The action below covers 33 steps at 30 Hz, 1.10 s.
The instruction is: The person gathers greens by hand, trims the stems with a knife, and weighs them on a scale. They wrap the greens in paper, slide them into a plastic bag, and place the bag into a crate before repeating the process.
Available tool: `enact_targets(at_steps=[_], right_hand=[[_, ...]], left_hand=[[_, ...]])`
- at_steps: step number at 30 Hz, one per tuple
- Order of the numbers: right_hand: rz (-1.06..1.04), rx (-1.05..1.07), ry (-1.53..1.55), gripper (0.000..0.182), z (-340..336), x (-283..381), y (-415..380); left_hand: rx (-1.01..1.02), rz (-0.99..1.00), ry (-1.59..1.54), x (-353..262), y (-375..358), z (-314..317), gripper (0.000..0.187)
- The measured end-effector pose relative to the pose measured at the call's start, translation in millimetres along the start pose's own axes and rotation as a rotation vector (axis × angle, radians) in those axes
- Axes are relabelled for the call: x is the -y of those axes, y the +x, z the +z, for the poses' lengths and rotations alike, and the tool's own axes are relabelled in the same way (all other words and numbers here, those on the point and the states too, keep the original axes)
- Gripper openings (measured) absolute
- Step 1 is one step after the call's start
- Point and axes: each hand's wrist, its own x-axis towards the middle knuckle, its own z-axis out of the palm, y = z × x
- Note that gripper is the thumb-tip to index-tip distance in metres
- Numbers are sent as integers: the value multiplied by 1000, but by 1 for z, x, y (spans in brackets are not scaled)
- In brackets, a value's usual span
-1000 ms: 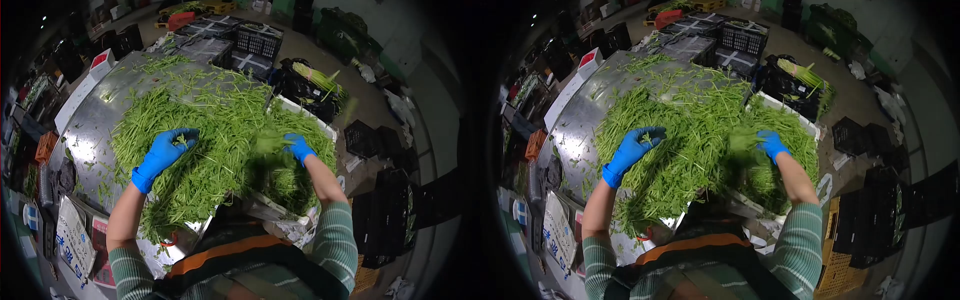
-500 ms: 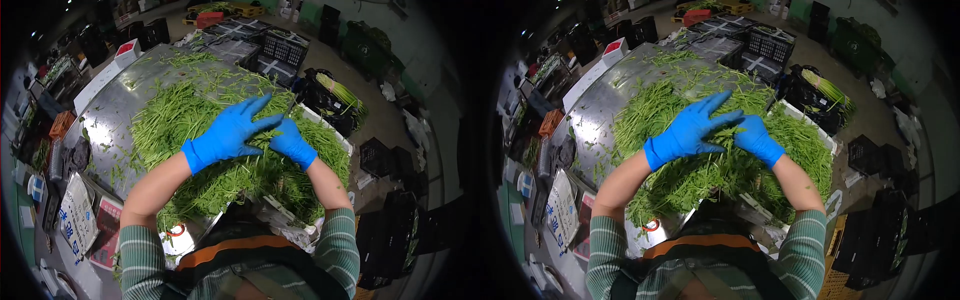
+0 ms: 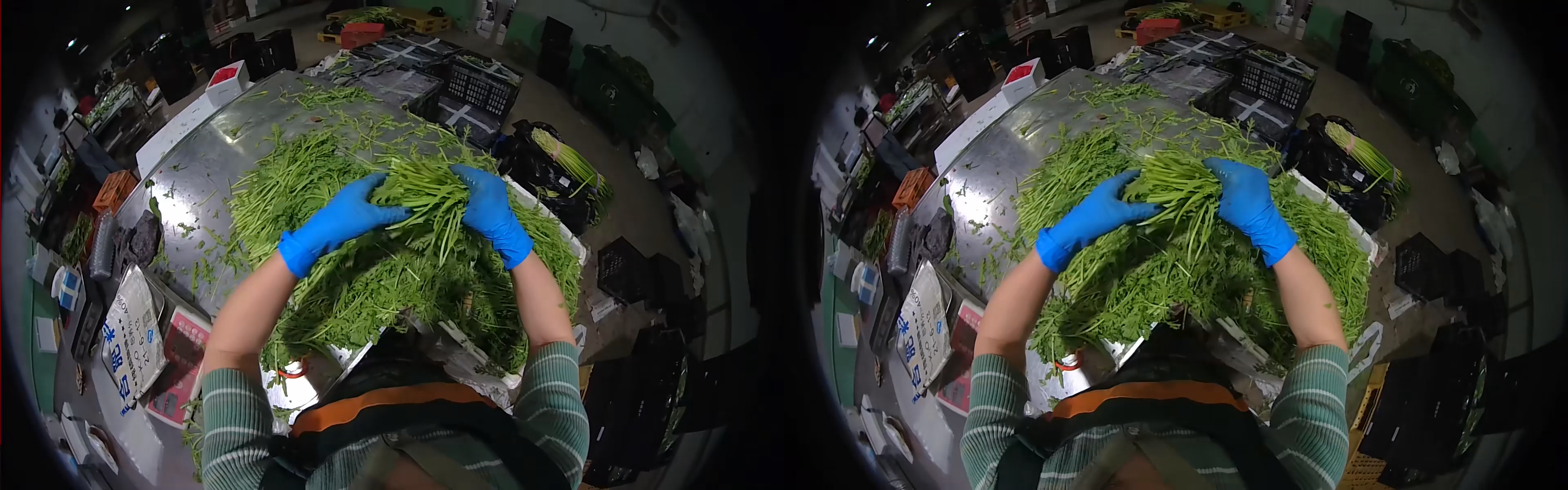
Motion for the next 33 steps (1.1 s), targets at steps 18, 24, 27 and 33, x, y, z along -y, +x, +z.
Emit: enact_targets(at_steps=[18,24,27,33], right_hand=[[13,-90,-168,38,-11,-22,-16],[-44,-62,-237,33,-5,-6,-10],[-59,-61,-255,32,-12,-4,-10],[-368,-153,-503,24,-20,-7,-18]], left_hand=[[-516,200,153,3,6,-19,22],[-543,589,779,-9,-5,17,33],[-426,559,868,6,-2,12,23],[-521,580,918,-11,-4,-18,40]])
